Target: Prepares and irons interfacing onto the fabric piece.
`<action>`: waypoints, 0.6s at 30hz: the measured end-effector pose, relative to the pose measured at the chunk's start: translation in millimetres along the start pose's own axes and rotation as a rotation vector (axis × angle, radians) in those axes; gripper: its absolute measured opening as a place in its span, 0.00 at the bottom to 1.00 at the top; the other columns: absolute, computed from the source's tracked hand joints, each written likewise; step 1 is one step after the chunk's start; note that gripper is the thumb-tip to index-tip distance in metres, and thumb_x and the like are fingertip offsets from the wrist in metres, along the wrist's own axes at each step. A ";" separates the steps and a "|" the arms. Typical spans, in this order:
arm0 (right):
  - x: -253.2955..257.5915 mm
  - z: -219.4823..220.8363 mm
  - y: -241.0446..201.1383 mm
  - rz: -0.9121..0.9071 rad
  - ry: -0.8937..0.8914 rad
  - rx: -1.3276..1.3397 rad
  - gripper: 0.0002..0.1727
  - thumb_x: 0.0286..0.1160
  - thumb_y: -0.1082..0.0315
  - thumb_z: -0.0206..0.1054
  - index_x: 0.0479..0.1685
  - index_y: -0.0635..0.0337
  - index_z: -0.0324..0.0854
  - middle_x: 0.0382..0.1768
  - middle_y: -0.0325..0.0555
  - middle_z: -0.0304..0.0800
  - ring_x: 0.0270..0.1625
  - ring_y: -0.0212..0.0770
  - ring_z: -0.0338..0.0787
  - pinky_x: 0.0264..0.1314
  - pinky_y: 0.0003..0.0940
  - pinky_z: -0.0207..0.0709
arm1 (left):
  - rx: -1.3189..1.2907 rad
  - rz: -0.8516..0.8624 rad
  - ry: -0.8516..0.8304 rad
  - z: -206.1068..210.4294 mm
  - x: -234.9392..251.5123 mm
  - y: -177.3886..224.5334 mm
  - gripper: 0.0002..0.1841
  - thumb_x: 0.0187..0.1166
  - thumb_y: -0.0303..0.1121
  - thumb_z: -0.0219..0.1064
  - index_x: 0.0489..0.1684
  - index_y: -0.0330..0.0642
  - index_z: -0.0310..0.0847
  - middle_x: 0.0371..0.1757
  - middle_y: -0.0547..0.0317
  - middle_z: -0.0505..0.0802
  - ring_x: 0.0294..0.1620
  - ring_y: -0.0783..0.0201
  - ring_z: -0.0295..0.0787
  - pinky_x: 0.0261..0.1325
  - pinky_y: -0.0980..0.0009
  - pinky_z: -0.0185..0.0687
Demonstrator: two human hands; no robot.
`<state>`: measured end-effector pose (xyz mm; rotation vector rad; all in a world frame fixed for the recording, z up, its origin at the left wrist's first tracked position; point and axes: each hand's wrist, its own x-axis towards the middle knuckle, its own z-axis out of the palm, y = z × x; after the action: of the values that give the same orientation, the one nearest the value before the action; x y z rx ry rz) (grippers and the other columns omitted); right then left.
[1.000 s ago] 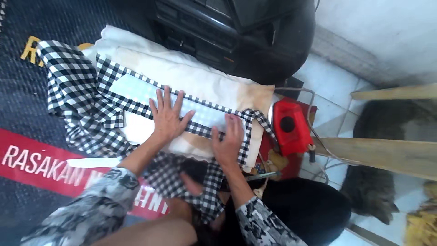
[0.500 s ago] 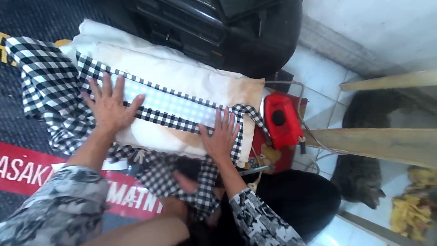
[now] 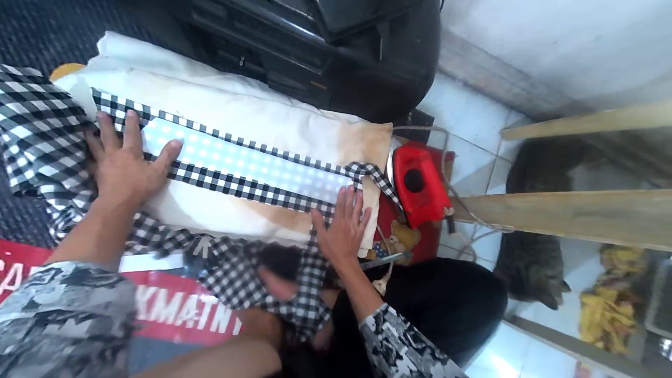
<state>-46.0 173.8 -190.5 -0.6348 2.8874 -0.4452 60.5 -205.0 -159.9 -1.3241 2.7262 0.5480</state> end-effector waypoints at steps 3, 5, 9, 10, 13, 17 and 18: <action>-9.0 -1.9 8.0 -0.014 -0.023 -0.016 0.51 0.83 0.28 0.42 0.95 0.59 0.50 0.95 0.51 0.49 0.97 0.56 0.43 0.93 0.69 0.29 | 0.001 -0.013 0.009 0.6 -1.5 3.0 0.57 0.69 0.83 0.43 0.98 0.57 0.39 0.95 0.33 0.37 0.92 0.21 0.29 0.78 0.15 0.38; -11.0 -12.4 9.5 -0.020 -0.077 0.042 0.48 0.85 0.32 0.46 0.95 0.60 0.52 0.95 0.53 0.49 0.97 0.58 0.43 0.93 0.69 0.30 | -0.003 -0.026 0.031 2.1 -4.5 5.1 0.57 0.69 0.84 0.43 0.98 0.57 0.39 0.95 0.32 0.37 0.92 0.21 0.30 0.78 0.16 0.38; -10.3 -63.2 15.8 -0.026 0.103 0.353 0.27 0.81 0.53 0.66 0.70 0.63 0.85 0.79 0.61 0.78 0.81 0.61 0.77 0.80 0.58 0.71 | -0.014 0.016 0.144 8.3 -10.3 8.5 0.53 0.76 0.79 0.40 0.97 0.51 0.46 0.94 0.27 0.41 0.92 0.20 0.35 0.81 0.19 0.38; -8.0 -75.7 21.4 -0.047 0.226 0.358 0.23 0.80 0.56 0.67 0.64 0.64 0.88 0.73 0.62 0.83 0.75 0.60 0.83 0.74 0.57 0.77 | -0.016 0.029 0.169 10.3 -11.8 10.0 0.50 0.79 0.75 0.39 0.96 0.49 0.47 0.93 0.25 0.41 0.91 0.19 0.34 0.81 0.19 0.36; 8.9 -109.7 46.6 -0.032 0.393 0.265 0.20 0.80 0.58 0.68 0.61 0.64 0.88 0.71 0.63 0.83 0.75 0.62 0.81 0.75 0.59 0.75 | -0.055 0.060 0.232 13.9 -23.3 18.1 0.44 0.86 0.68 0.38 0.96 0.46 0.48 0.92 0.20 0.42 0.91 0.17 0.31 0.82 0.18 0.28; 40.6 -137.0 69.2 0.104 0.284 0.163 0.24 0.83 0.56 0.63 0.71 0.61 0.83 0.79 0.62 0.74 0.81 0.64 0.72 0.79 0.68 0.63 | -0.340 0.054 0.256 8.4 -77.9 42.8 0.37 0.91 0.56 0.45 0.91 0.38 0.59 0.92 0.25 0.51 0.92 0.26 0.43 0.89 0.31 0.41; 47.2 -142.6 69.6 0.128 0.249 0.158 0.25 0.84 0.57 0.63 0.73 0.61 0.81 0.79 0.63 0.74 0.81 0.65 0.72 0.79 0.69 0.62 | -0.409 0.027 0.229 2.8 -102.4 49.1 0.34 0.92 0.53 0.47 0.87 0.35 0.64 0.89 0.26 0.60 0.90 0.31 0.55 0.87 0.37 0.53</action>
<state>-145.0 249.9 -81.9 -0.3919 3.0571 -0.7747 86.7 -99.4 -127.2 -1.5170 2.9239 1.0660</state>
